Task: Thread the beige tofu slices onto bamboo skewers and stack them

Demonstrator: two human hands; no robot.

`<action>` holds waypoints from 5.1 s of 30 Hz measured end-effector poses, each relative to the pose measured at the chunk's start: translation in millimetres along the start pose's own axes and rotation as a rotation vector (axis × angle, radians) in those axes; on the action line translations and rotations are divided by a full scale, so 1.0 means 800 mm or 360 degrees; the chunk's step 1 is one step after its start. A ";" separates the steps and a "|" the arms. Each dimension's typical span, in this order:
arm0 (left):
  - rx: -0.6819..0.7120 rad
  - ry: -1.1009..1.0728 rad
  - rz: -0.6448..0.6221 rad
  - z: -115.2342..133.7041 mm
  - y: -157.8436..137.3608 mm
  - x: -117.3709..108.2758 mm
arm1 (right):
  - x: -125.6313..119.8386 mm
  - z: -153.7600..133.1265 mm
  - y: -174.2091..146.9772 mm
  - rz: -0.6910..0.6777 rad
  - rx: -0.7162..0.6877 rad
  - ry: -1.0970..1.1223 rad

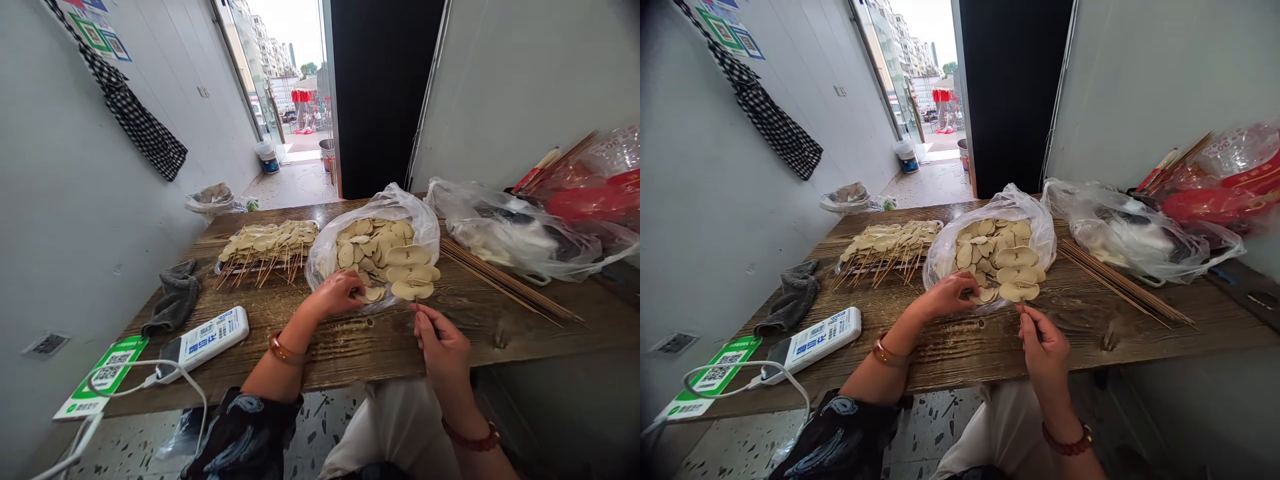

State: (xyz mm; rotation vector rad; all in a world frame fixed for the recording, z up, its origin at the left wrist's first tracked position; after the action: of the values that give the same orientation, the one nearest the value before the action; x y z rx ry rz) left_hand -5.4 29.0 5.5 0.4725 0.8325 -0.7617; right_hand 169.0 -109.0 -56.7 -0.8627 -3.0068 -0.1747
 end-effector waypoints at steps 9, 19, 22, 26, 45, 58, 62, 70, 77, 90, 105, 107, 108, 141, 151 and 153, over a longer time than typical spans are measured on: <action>-0.0285 -0.0763 0.0347 -0.014 0.003 0.000 | 0.001 -0.009 -0.002 -0.0048 -0.0013 0.0013; -0.0411 -0.1927 0.0607 -0.016 0.000 -0.006 | -0.001 -0.007 -0.001 -0.0075 -0.0084 -0.0127; -0.0405 -0.1858 0.0707 -0.018 0.000 -0.008 | -0.002 -0.007 -0.001 -0.0113 -0.0103 -0.0186; -0.0375 -0.1600 0.0755 -0.018 0.001 -0.010 | -0.002 -0.008 -0.001 -0.0132 -0.0088 -0.0202; -0.0218 -0.2170 0.1078 -0.019 -0.001 -0.017 | -0.001 -0.006 0.001 -0.0674 -0.0081 -0.0335; -0.0192 -0.2082 0.1195 -0.007 -0.005 -0.023 | 0.004 -0.014 0.002 -0.0761 -0.0189 -0.0527; -0.0185 -0.2071 0.1219 -0.007 -0.004 -0.021 | 0.004 -0.014 0.002 -0.0783 -0.0191 -0.0557; -0.0173 -0.2050 0.1239 -0.007 -0.002 -0.017 | 0.004 -0.005 0.004 -0.0789 -0.0220 -0.0574; -0.0200 -0.2042 0.1186 -0.007 -0.001 -0.014 | 0.006 -0.006 0.002 -0.0755 -0.0293 -0.0615; -0.0263 -0.1958 0.1181 -0.008 0.005 0.000 | 0.011 -0.011 0.002 -0.0682 -0.0330 -0.0631; -0.0371 -0.2227 0.1090 -0.014 0.002 0.000 | 0.009 -0.014 -0.001 -0.0650 -0.0484 -0.0683; -0.0441 -0.2271 0.1037 -0.017 0.000 -0.002 | 0.008 -0.014 -0.001 -0.0660 -0.0501 -0.0674; -0.0469 -0.2290 0.1012 -0.018 -0.001 -0.003 | 0.008 -0.014 -0.001 -0.0660 -0.0506 -0.0675; -0.0345 -0.2457 0.1076 -0.018 -0.005 -0.006 | 0.004 -0.006 0.001 -0.0662 -0.0448 -0.0661; -0.0365 -0.2459 0.1063 -0.015 -0.001 0.000 | 0.006 -0.013 -0.001 -0.0691 -0.0434 -0.0710; -0.0374 -0.2443 0.1059 -0.014 -0.001 0.001 | 0.006 -0.012 -0.001 -0.0682 -0.0431 -0.0700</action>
State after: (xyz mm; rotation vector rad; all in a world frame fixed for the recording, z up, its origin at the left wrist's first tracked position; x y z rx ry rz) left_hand -11.1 35.8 -1.8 -0.1340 -0.6635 -0.2174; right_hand 164.0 -108.1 -46.8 -0.2671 -3.6112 -0.4587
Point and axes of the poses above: each hand's wrist, its own y-axis towards the middle knuckle, its own x-axis out of the palm, z = x × y, the point moved 2 cm from there along y, towards the middle knuckle, and after that the axes turned 3 degrees about -z, right-handed, at the moved point
